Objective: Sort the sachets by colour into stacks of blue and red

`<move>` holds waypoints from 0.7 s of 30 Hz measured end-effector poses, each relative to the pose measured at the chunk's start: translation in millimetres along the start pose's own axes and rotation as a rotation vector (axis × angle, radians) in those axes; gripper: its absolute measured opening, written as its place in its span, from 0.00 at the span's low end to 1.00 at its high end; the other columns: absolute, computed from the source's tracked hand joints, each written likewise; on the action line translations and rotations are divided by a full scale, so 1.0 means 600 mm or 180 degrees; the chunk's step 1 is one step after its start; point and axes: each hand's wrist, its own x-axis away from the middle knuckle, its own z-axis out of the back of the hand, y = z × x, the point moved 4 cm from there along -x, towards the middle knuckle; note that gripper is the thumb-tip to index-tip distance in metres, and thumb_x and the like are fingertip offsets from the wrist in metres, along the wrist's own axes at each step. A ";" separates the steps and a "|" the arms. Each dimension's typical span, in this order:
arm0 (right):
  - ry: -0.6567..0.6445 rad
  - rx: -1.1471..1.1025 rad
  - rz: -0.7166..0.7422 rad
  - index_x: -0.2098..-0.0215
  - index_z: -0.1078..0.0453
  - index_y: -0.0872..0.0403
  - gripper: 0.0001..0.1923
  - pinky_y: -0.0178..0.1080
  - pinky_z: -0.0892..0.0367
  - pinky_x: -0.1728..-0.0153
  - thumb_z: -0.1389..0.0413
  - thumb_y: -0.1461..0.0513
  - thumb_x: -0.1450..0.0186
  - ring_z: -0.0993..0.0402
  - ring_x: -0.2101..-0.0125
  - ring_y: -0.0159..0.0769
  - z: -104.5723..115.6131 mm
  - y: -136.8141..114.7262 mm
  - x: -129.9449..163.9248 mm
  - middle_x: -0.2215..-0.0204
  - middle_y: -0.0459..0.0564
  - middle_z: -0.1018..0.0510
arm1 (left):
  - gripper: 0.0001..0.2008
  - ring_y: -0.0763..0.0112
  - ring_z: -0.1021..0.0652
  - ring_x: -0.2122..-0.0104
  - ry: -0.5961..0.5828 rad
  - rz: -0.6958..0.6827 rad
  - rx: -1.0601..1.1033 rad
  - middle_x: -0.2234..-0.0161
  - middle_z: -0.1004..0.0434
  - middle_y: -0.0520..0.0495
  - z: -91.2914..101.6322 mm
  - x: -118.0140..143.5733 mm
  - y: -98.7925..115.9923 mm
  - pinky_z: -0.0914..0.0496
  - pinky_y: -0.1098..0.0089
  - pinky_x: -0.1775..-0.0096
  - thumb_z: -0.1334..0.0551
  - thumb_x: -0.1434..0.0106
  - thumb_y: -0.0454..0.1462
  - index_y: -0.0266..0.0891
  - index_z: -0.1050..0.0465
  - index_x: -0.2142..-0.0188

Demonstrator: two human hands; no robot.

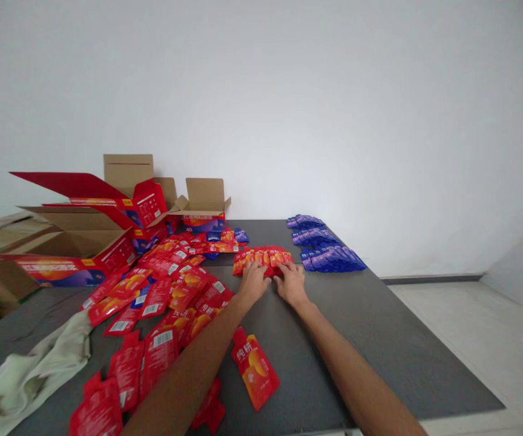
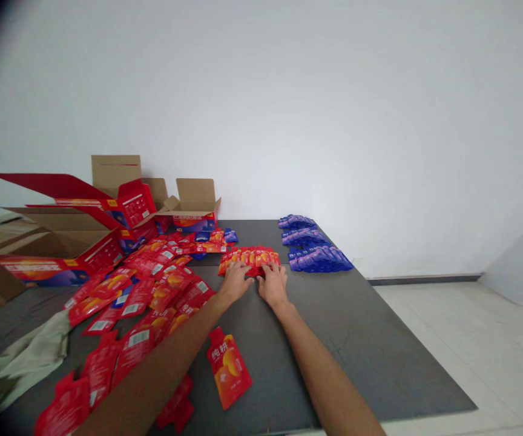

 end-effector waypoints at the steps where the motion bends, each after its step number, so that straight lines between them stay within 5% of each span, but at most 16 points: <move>1: -0.0035 -0.0030 0.0019 0.43 0.30 0.50 0.22 0.45 0.42 0.51 0.42 0.58 0.36 0.41 0.46 0.50 0.001 -0.007 0.007 0.43 0.56 0.31 | 0.19 0.53 0.32 0.48 -0.0025 0.0006 -0.0020 0.49 0.27 0.39 0.005 0.008 -0.006 0.38 0.58 0.45 0.34 0.41 0.41 0.38 0.23 0.50; 8: -0.0502 -0.0208 0.0024 0.52 0.25 0.50 0.15 0.42 0.42 0.50 0.39 0.57 0.38 0.38 0.48 0.46 -0.008 -0.053 0.048 0.49 0.53 0.27 | 0.14 0.56 0.28 0.49 -0.0660 0.0177 -0.0177 0.56 0.20 0.43 0.053 0.072 -0.042 0.35 0.61 0.48 0.38 0.41 0.46 0.41 0.18 0.63; 13: -0.0810 -0.0246 0.0116 0.62 0.22 0.50 0.08 0.41 0.42 0.50 0.39 0.60 0.39 0.34 0.51 0.44 -0.011 -0.088 0.077 0.53 0.51 0.24 | 0.10 0.61 0.23 0.62 -0.1238 0.0154 -0.0216 0.69 0.18 0.44 0.094 0.123 -0.052 0.31 0.65 0.56 0.38 0.46 0.40 0.40 0.18 0.70; 21: -0.1026 -0.0327 0.0393 0.68 0.21 0.50 0.07 0.39 0.42 0.50 0.42 0.65 0.42 0.30 0.54 0.41 -0.012 -0.130 0.111 0.60 0.50 0.20 | 0.02 0.62 0.25 0.68 -0.1627 0.0160 0.0109 0.78 0.23 0.47 0.086 0.176 -0.060 0.30 0.67 0.63 0.33 0.58 0.33 0.40 0.22 0.80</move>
